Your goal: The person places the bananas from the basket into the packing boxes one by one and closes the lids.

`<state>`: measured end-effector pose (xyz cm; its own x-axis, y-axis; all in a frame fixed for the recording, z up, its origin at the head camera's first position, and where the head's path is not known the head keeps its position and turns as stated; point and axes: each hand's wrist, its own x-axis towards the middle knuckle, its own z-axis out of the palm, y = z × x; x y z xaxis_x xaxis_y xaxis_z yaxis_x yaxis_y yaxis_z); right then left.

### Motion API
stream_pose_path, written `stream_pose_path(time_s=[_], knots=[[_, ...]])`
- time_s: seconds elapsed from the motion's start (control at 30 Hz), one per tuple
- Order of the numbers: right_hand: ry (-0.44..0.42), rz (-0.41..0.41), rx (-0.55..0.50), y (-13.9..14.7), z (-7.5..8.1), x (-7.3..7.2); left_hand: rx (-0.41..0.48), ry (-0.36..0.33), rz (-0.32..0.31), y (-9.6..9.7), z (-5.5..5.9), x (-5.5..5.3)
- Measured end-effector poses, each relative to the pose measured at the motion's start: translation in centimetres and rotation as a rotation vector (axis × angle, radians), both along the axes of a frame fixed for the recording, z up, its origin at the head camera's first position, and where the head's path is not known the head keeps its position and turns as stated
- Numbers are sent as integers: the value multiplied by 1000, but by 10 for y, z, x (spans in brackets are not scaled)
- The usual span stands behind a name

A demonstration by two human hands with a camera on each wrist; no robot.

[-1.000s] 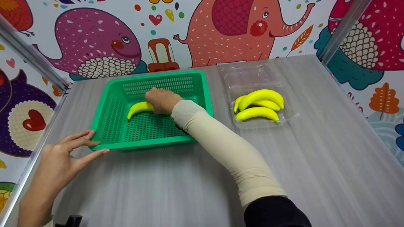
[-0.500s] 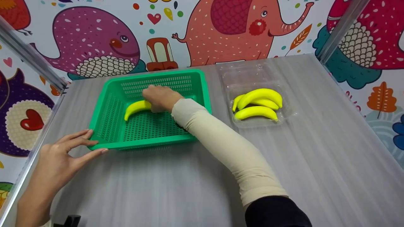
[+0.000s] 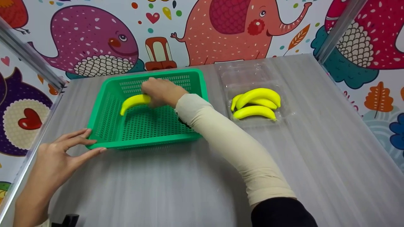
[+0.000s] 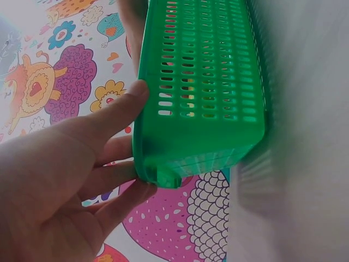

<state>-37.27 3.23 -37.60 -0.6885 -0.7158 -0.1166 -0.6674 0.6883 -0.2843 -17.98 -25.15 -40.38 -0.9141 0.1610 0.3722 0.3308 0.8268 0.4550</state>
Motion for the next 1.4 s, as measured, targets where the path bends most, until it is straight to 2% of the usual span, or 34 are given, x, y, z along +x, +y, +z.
stream_pose_path(time_s=[0.33,0.5,0.73,0.9,1.4], knots=[[22,-20,-24,12,14,3,-4,-15,10,-1,1,0],[35,-4,-38,21,19,5,-4,-6,11,0,1,-1],[33,-2,-47,30,24,8,5,21,-2,-1,-1,-1],[32,7,-65,37,27,11,10,7,4,-2,0,0],[45,19,-139,72,42,21,2,10,-3,-1,0,-1]])
